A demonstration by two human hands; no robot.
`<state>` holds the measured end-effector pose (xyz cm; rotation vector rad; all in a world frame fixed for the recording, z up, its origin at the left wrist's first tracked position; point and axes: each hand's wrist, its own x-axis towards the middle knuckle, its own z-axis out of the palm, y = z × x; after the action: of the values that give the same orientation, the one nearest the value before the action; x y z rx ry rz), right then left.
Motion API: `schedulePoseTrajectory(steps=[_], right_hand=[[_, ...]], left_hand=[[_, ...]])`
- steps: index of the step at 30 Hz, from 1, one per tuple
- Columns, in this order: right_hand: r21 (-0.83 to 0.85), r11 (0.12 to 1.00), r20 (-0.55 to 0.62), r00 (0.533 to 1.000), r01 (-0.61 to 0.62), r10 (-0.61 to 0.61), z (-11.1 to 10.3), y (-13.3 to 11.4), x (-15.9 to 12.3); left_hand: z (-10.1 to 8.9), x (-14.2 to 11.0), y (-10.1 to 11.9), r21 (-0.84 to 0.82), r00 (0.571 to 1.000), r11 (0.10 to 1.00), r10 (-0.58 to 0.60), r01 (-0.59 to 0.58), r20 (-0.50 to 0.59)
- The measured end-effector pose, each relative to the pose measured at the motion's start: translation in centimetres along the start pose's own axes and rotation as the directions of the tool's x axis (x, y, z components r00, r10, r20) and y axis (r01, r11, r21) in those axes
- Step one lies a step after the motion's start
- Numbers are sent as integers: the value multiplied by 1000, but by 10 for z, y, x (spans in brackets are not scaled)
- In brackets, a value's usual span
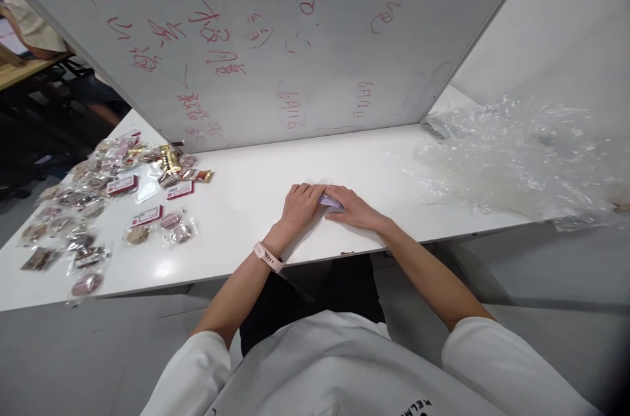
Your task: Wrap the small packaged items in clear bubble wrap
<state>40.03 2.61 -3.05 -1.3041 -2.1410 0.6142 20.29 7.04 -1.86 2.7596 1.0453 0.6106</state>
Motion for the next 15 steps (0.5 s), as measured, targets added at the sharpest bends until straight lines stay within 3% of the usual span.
schedulePoseTrajectory(steps=[2,4,5,7,8,9,12,13,14,15], right_hand=[[75,992,-173,978,-103,115,4,-4,0],[230,951,-296,915,-209,272,2,-8,0],[303,922,-334,880,-240,338,-4,-7,-1],[400,876,-443,780,-271,443,-31,-1,-3],[418,866,-523,707,-274,476,-52,6,-4],[422,864,-611,617,-276,496,-79,15,-4],[442,871,-835,258,-214,487,-182,51,-4],[476,874,-873,67,-100,483,-217,64,-2],[498,867,-866,-39,17,499,-250,78,0],[547,830,-832,-42,110,553,-278,90,4]], left_hand=[[-3,14,3,-9,1000,999,-31,31,-3],[-4,27,9,-73,991,996,-60,52,-118],[-3,33,13,-126,971,990,-96,69,-217],[2,42,20,-287,881,949,-245,132,-404],[6,45,22,-394,832,902,-348,174,-431],[12,47,23,-501,804,837,-447,220,-392],[30,51,19,-674,801,628,-591,388,-90],[35,51,17,-675,806,604,-591,423,-24],[39,51,15,-663,810,605,-586,441,3],[43,51,13,-646,814,621,-581,444,2]])
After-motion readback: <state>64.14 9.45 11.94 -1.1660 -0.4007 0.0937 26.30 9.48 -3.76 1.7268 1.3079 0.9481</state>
